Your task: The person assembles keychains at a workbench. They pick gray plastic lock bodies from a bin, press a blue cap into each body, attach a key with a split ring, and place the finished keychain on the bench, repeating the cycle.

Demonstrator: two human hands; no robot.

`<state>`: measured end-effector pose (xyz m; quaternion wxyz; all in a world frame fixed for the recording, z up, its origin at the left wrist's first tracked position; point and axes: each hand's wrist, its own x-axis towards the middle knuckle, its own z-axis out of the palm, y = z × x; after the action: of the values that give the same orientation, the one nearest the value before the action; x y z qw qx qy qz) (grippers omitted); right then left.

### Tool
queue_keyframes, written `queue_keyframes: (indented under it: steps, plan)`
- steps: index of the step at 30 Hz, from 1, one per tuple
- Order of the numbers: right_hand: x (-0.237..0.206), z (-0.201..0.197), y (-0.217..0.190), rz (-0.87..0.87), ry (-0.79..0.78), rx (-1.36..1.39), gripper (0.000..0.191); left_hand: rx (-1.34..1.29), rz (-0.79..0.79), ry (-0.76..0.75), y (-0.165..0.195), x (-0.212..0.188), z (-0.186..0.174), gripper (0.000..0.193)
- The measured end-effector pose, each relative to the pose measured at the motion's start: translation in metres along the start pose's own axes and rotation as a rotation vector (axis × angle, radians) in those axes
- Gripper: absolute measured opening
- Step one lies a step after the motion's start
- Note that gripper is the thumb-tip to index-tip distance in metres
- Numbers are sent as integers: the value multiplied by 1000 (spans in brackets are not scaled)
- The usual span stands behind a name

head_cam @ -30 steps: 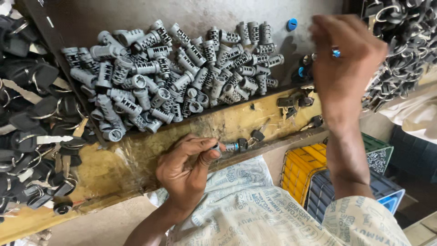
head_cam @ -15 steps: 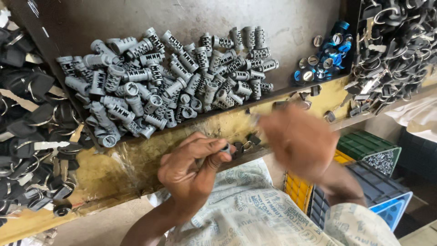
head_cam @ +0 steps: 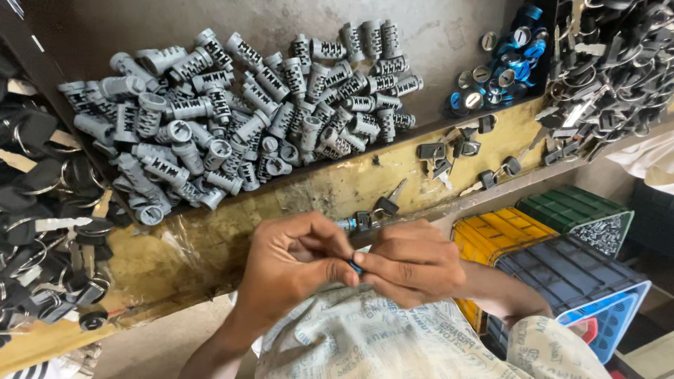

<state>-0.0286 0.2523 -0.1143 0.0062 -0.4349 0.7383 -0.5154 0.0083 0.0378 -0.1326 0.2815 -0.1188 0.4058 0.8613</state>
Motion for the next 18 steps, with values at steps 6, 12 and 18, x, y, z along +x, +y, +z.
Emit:
queue_keyframes:
  steps: [6, 12, 18]
  plan:
    - [-30, 5, -2, -176, 45, -216, 34, 80, -97, -15, -11, -7, 9, 22]
    - [-27, 2, 1, -364, 86, -339, 33, -117, 128, 48, -25, -17, 43, 21]
    - [23, -43, -25, 11, -194, -406, 39, 608, 634, 332, -46, -5, 38, 17]
